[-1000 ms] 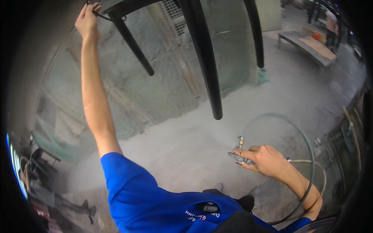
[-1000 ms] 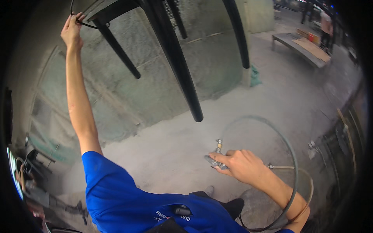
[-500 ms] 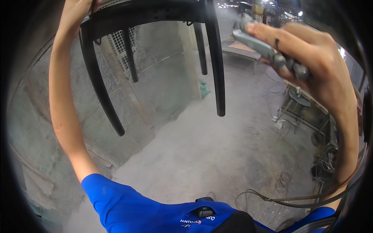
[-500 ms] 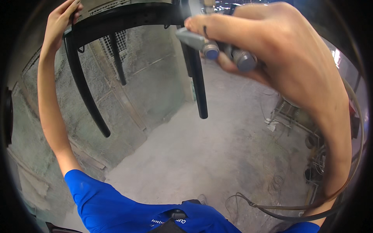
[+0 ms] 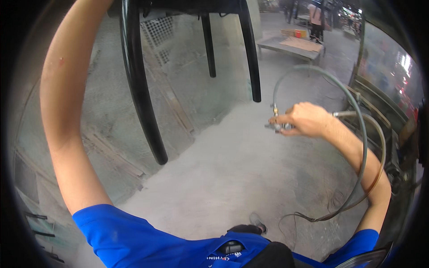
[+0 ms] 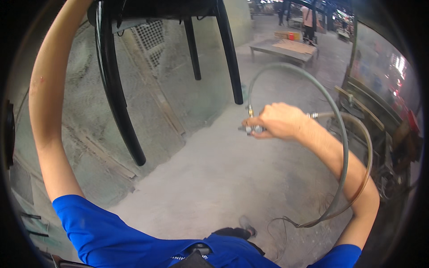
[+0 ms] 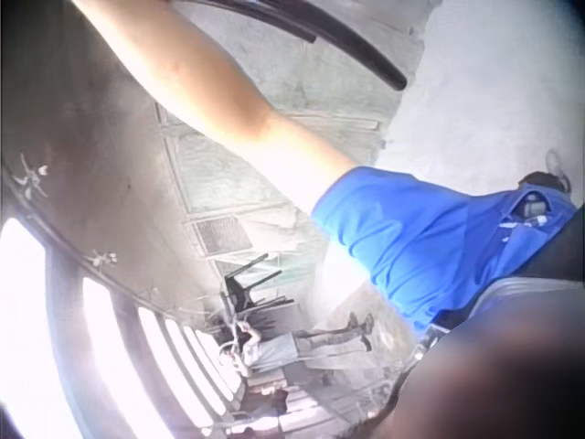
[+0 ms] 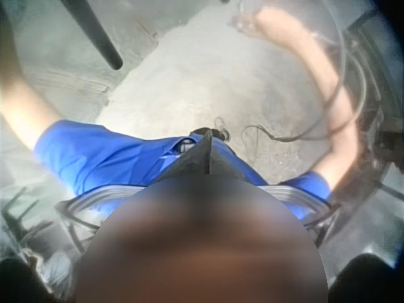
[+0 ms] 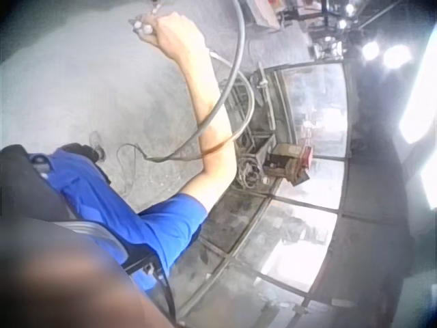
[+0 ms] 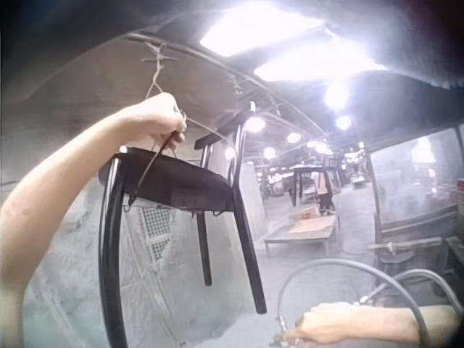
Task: The person uses a spray gun to apply black paint to a hanging plastic chair. They rotate the chair by hand to coat all sides and legs evenly.
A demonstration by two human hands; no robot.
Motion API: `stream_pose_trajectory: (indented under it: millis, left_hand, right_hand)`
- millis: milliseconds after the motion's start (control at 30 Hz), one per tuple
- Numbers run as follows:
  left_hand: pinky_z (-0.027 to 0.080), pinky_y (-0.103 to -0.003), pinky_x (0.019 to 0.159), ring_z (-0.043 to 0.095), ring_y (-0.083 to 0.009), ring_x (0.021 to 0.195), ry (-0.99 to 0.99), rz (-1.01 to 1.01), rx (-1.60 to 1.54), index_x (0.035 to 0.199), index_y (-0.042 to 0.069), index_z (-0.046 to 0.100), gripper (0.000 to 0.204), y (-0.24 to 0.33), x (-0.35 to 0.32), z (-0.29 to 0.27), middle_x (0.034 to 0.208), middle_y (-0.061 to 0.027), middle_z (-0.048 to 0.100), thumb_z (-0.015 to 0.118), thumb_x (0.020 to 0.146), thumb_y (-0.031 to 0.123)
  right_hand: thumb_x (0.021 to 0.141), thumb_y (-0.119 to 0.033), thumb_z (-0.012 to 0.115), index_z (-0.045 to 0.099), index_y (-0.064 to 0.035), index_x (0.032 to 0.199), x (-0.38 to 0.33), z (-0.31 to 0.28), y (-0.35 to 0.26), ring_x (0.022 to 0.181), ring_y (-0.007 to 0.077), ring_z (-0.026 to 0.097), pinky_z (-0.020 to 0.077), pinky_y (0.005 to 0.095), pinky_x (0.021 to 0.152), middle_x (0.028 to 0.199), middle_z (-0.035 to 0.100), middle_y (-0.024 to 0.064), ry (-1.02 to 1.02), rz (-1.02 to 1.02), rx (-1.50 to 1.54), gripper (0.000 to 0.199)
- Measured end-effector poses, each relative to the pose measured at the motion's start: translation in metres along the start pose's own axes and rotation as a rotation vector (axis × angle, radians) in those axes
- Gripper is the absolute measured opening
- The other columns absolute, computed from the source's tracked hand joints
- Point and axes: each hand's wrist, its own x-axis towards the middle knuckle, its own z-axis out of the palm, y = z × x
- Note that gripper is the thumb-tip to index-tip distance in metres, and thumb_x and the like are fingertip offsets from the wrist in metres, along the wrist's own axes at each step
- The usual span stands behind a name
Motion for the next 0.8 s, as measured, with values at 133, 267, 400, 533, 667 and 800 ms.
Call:
stream_pose_trajectory:
  millis: [133, 267, 400, 533, 667, 800]
  left_hand:
    - [0.058, -0.039, 0.072, 0.072, -0.0248, 0.079, 0.032, -0.101, 0.384, 0.088, -0.003, 0.077, 0.023, -0.002, 0.024, -0.004, 0.085, -0.0157, 0.076, 0.071, 0.082, 0.018]
    - [0.056, -0.040, 0.074, 0.071, -0.0293, 0.082, -0.006, -0.133, 0.761, 0.086, -0.002, 0.079, 0.028, -0.003, 0.037, -0.007, 0.089, -0.0172, 0.076, 0.077, 0.074, 0.023]
    - [0.055, -0.040, 0.075, 0.070, -0.0296, 0.084, -0.103, -0.184, 0.810, 0.089, -0.001, 0.079, 0.030, 0.004, 0.039, -0.004, 0.092, -0.0175, 0.076, 0.079, 0.071, 0.023]
    - [0.054, -0.042, 0.086, 0.069, -0.0316, 0.098, -0.226, -0.310, 0.998, 0.096, 0.000, 0.080, 0.034, 0.026, 0.044, 0.004, 0.104, -0.0194, 0.076, 0.080, 0.071, 0.023]
    - [0.051, -0.046, 0.096, 0.065, -0.0340, 0.116, -0.297, -0.391, 1.160, 0.101, 0.001, 0.080, 0.036, 0.046, 0.058, 0.024, 0.121, -0.0216, 0.072, 0.080, 0.073, 0.023]
    - [0.050, -0.048, 0.100, 0.062, -0.0350, 0.123, -0.242, -0.499, 1.273, 0.103, 0.001, 0.080, 0.037, 0.063, 0.049, 0.030, 0.130, -0.0230, 0.068, 0.081, 0.074, 0.024]
  right_hand:
    - [0.092, -0.034, 0.072, 0.067, -0.0284, 0.134, 0.022, 0.012, 0.032, 0.073, 0.0329, 0.072, 0.0612, 0.0428, 0.070, 0.086, 0.074, 0.0129, 0.372, -0.060, 0.061, 0.044]
    - [0.097, -0.023, 0.070, 0.066, -0.0130, 0.135, 0.070, 0.009, 0.050, 0.065, 0.0170, 0.065, 0.0537, 0.0314, 0.056, 0.082, 0.070, 0.0063, 1.205, -0.048, 0.842, 0.039]
    - [0.105, -0.025, 0.062, 0.066, -0.0025, 0.129, 0.126, 0.011, 0.036, 0.066, 0.0054, 0.060, 0.0441, 0.0208, 0.047, 0.082, 0.066, 0.0018, 1.381, 0.080, 1.551, 0.033]
    - [0.107, -0.030, 0.057, 0.063, 0.0005, 0.126, 0.154, 0.010, -0.002, 0.067, 0.0090, 0.062, 0.0404, 0.0214, 0.042, 0.084, 0.067, 0.0075, 1.278, -0.249, 1.794, 0.036]
    - [0.105, -0.025, 0.060, 0.059, -0.0014, 0.140, 0.171, 0.014, -0.034, 0.069, 0.0100, 0.065, 0.0461, 0.0214, 0.046, 0.084, 0.069, 0.0072, 1.276, -0.745, 1.741, 0.042]
    - [0.104, -0.021, 0.062, 0.060, -0.0022, 0.142, 0.196, 0.029, -0.032, 0.071, 0.0093, 0.067, 0.0501, 0.0209, 0.049, 0.088, 0.072, 0.0071, 1.611, -0.586, 1.506, 0.042]
